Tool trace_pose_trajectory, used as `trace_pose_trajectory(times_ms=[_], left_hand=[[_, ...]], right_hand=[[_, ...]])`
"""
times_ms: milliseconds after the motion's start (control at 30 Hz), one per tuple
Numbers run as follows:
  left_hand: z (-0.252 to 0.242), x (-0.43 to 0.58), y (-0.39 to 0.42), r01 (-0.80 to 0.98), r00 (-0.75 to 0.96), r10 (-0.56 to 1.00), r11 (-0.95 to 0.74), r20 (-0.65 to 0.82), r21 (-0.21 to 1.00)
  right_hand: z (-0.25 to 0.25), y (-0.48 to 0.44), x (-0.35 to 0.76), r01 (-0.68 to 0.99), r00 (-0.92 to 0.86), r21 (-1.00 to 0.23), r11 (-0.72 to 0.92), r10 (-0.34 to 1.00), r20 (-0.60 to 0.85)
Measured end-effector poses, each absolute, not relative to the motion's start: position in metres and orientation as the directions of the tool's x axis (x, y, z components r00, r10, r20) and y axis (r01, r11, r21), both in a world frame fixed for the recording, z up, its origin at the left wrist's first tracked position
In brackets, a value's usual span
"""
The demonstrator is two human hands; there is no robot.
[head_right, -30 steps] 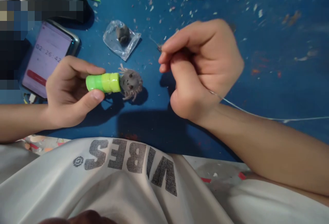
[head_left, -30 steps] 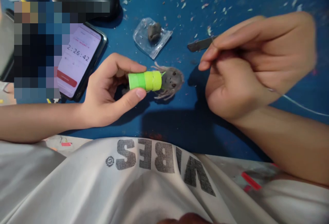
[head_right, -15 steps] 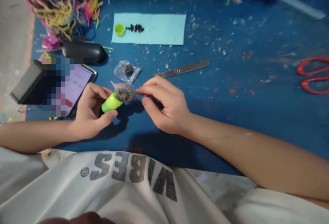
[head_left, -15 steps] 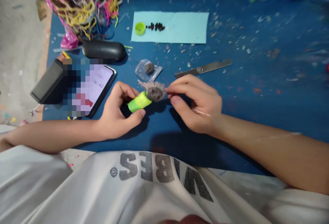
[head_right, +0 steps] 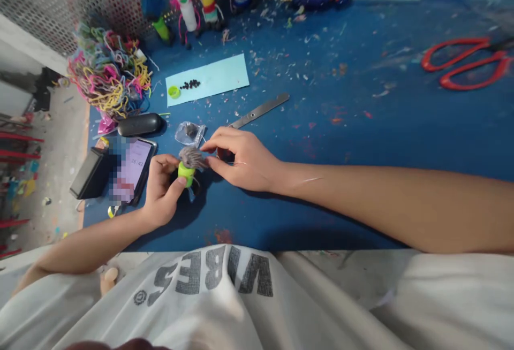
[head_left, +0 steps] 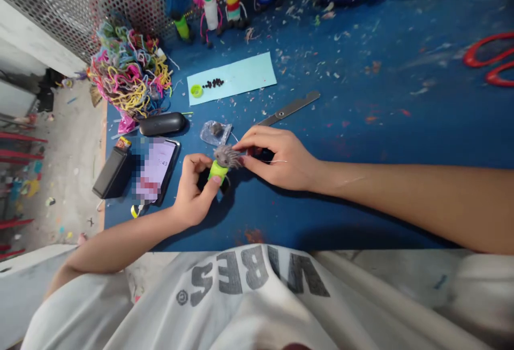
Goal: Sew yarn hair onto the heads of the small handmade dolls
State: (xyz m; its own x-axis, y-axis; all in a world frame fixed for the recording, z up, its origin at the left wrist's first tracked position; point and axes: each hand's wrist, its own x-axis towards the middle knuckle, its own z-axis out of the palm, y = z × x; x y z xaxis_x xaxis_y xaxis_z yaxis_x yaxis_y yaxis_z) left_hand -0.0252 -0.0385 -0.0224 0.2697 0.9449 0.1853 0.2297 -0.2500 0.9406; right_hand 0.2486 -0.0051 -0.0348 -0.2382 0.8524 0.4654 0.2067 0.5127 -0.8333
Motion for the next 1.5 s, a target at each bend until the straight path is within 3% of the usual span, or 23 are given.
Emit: trace_pose_trajectory(times_ms=[167,333,400,467,567,667,767,1067,1167,1267,1400,1500], left_hand=[[-0.014,-0.017,-0.038,0.177,0.241,0.963,-0.166,0.121,0.970],[-0.005,-0.031,-0.037,0.254,0.231,0.888,-0.450,0.399,0.856],[-0.004,-0.029,-0.042,0.253,0.241,0.872,-0.481,0.426,0.839],[-0.005,-0.019,-0.049,0.205,0.257,0.903,-0.400,0.345,0.893],[-0.007,0.007,-0.056,0.040,0.257,0.960,-0.123,0.109,0.992],[-0.009,0.024,-0.055,-0.100,0.275,0.959,0.092,-0.062,0.991],[-0.010,0.023,-0.052,-0.132,0.300,0.942,0.198,-0.151,0.971],[0.003,0.008,-0.065,-0.303,0.373,0.892,0.376,-0.255,0.876],[0.005,0.005,-0.073,-0.342,0.372,0.879,0.430,-0.300,0.836],[0.002,0.005,-0.078,-0.352,0.369,0.885,0.417,-0.285,0.838],[-0.007,0.007,-0.072,-0.375,0.367,0.902,0.368,-0.229,0.851],[-0.011,0.009,-0.064,-0.390,0.369,0.918,0.292,-0.143,0.873]], right_hand=[[-0.036,0.002,0.254,0.189,-0.132,-0.872,0.451,0.892,0.432],[-0.039,0.005,0.256,0.158,-0.106,-0.888,0.431,0.902,0.419],[-0.039,0.004,0.256,0.153,-0.108,-0.882,0.447,0.894,0.434],[-0.040,0.003,0.256,0.140,-0.087,-0.877,0.459,0.888,0.451],[-0.040,0.002,0.257,0.113,-0.050,-0.899,0.424,0.906,0.421],[-0.038,-0.002,0.260,0.101,-0.073,-0.953,0.287,0.957,0.281],[-0.033,-0.007,0.265,0.120,-0.093,-0.981,0.155,0.985,0.144],[-0.025,-0.022,0.270,0.252,-0.142,-0.950,0.183,0.978,0.150],[-0.023,-0.026,0.274,0.285,-0.230,-0.933,0.218,0.961,0.154],[-0.021,-0.028,0.279,0.285,-0.318,-0.918,0.277,0.930,0.182],[-0.021,-0.026,0.282,0.347,-0.248,-0.898,0.271,0.950,0.191],[-0.022,-0.024,0.280,0.332,-0.240,-0.874,0.354,0.928,0.285]])
